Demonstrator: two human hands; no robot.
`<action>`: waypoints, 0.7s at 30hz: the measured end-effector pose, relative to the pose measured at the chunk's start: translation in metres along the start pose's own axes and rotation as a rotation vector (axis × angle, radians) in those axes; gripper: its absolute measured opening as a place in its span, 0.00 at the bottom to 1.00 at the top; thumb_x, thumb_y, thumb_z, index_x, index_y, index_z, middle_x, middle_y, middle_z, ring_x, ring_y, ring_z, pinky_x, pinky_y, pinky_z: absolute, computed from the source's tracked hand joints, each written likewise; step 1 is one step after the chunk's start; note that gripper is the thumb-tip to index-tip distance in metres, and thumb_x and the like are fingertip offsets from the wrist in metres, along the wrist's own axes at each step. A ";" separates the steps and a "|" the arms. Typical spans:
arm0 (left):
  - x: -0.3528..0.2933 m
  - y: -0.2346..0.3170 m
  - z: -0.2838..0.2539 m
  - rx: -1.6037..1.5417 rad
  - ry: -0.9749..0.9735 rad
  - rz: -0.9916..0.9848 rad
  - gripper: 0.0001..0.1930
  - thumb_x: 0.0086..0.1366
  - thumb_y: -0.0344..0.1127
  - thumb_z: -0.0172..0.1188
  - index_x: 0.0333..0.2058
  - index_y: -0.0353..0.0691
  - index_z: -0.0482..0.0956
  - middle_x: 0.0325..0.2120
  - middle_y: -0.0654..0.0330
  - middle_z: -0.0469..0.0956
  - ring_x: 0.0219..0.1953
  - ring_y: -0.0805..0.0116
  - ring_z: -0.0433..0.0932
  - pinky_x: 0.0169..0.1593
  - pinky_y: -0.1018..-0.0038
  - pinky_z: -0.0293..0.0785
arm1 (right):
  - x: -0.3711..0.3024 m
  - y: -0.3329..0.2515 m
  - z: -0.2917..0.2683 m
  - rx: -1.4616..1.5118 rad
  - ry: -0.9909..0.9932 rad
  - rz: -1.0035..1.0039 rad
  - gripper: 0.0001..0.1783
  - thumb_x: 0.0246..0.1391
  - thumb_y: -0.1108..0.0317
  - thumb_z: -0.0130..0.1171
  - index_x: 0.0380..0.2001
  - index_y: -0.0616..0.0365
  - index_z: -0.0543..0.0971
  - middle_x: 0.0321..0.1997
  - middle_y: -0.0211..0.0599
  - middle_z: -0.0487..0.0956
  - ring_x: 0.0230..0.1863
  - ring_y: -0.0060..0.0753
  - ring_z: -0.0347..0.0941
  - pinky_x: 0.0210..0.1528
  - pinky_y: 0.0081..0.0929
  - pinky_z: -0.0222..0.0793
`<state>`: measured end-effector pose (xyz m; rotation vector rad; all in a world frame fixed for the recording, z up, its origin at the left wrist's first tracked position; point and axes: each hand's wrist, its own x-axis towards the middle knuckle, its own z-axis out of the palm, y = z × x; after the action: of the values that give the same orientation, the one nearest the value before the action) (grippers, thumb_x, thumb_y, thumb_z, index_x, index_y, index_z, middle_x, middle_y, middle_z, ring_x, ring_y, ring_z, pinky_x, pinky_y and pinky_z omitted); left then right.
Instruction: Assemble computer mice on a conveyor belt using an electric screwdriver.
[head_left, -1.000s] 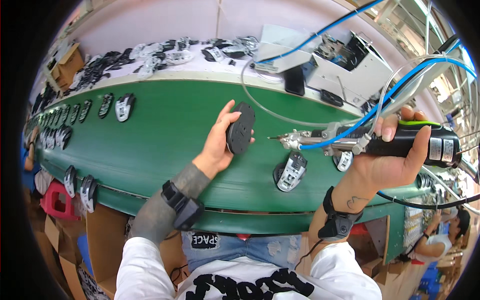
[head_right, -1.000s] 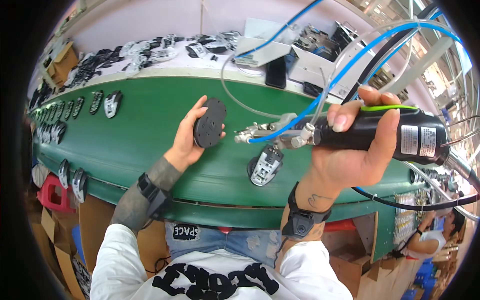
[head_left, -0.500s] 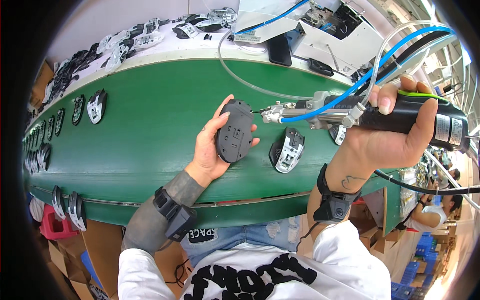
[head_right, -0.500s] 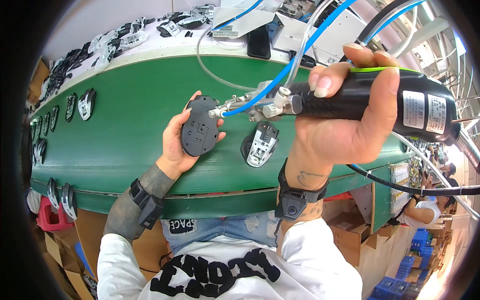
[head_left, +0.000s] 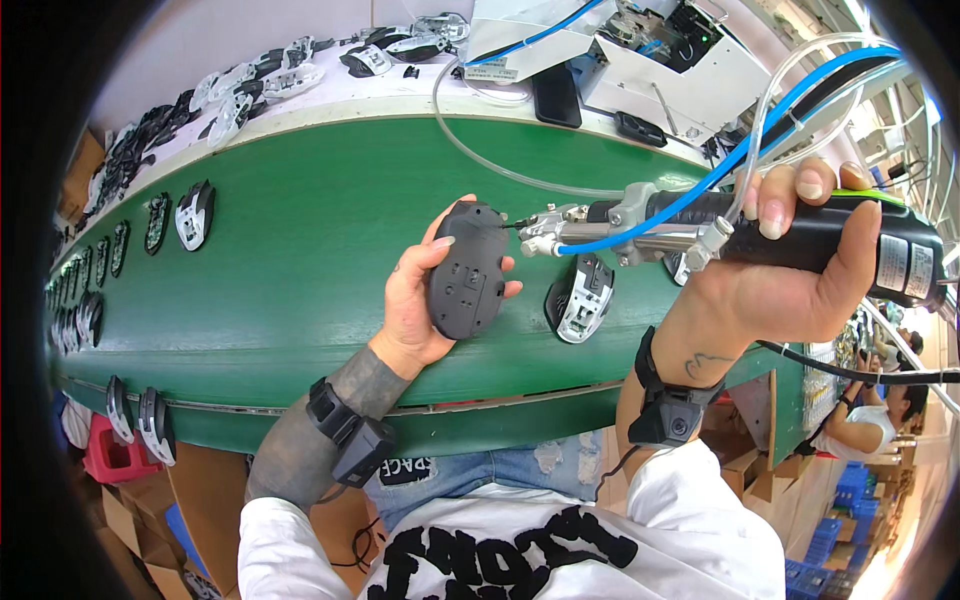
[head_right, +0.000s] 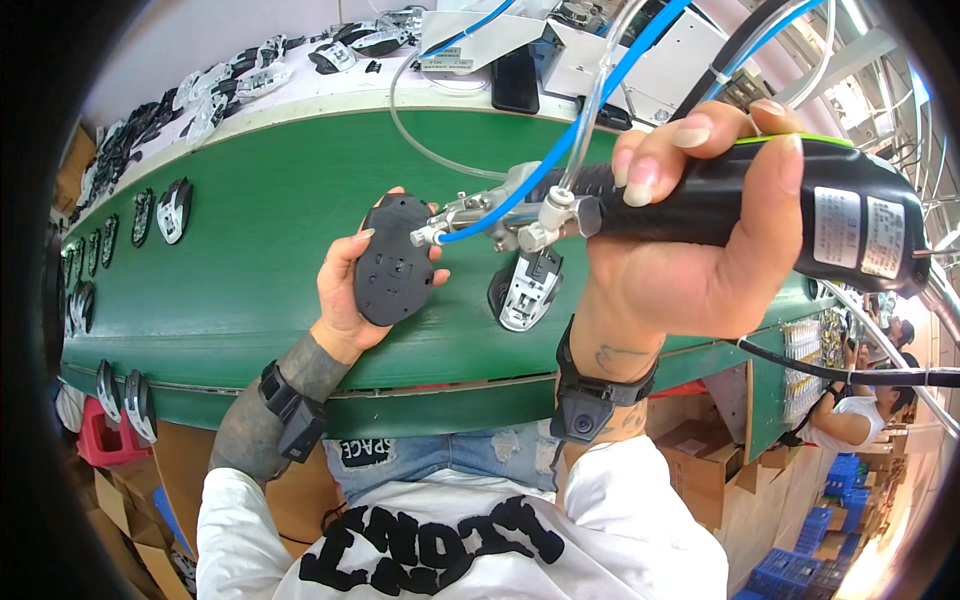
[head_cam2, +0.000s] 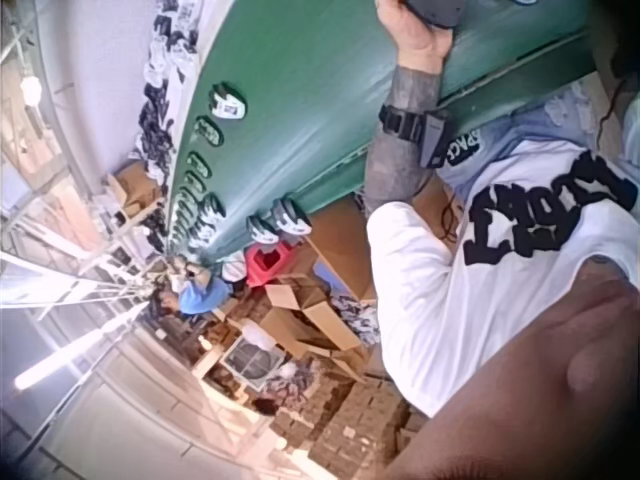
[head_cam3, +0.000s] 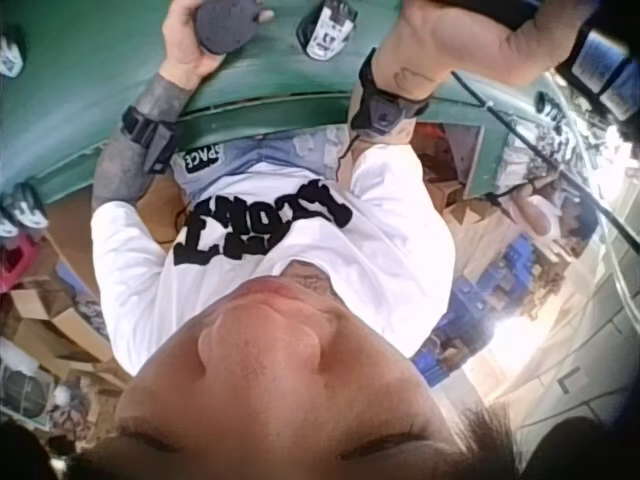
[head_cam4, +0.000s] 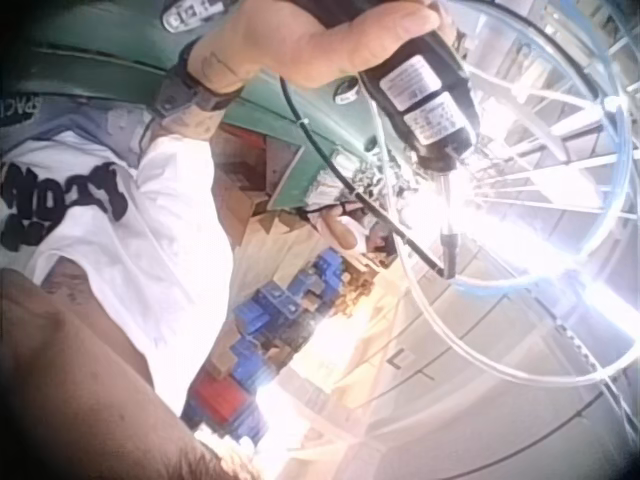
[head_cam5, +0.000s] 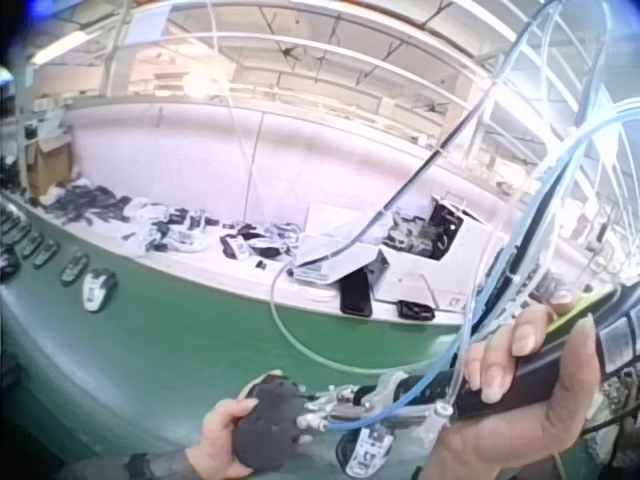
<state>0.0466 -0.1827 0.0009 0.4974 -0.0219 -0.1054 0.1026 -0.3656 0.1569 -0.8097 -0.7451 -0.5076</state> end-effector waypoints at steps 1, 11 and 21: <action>0.000 0.000 0.001 0.003 0.001 -0.002 0.30 0.58 0.41 0.48 0.60 0.46 0.55 0.49 0.54 0.66 0.42 0.58 0.74 0.46 0.56 0.75 | -0.001 -0.002 0.000 0.001 0.003 -0.001 0.17 0.56 0.57 0.48 0.39 0.60 0.71 0.30 0.44 0.76 0.16 0.26 0.66 0.21 0.27 0.62; 0.009 -0.006 -0.010 0.084 0.246 0.016 0.27 0.59 0.43 0.48 0.57 0.46 0.59 0.45 0.57 0.67 0.41 0.62 0.73 0.44 0.59 0.75 | 0.002 -0.024 -0.005 0.051 0.014 -0.024 0.16 0.52 0.60 0.48 0.37 0.61 0.71 0.38 0.41 0.76 0.21 0.26 0.65 0.29 0.30 0.61; 0.004 -0.004 -0.001 -0.008 0.073 -0.090 0.25 0.61 0.44 0.47 0.57 0.46 0.60 0.45 0.55 0.68 0.42 0.58 0.74 0.45 0.57 0.75 | -0.001 -0.011 0.001 -0.072 -0.008 -0.045 0.16 0.51 0.60 0.49 0.37 0.61 0.71 0.37 0.40 0.75 0.20 0.26 0.64 0.27 0.31 0.60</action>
<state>0.0500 -0.1860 -0.0014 0.4941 0.0727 -0.1753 0.0943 -0.3711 0.1624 -0.8641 -0.7569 -0.5748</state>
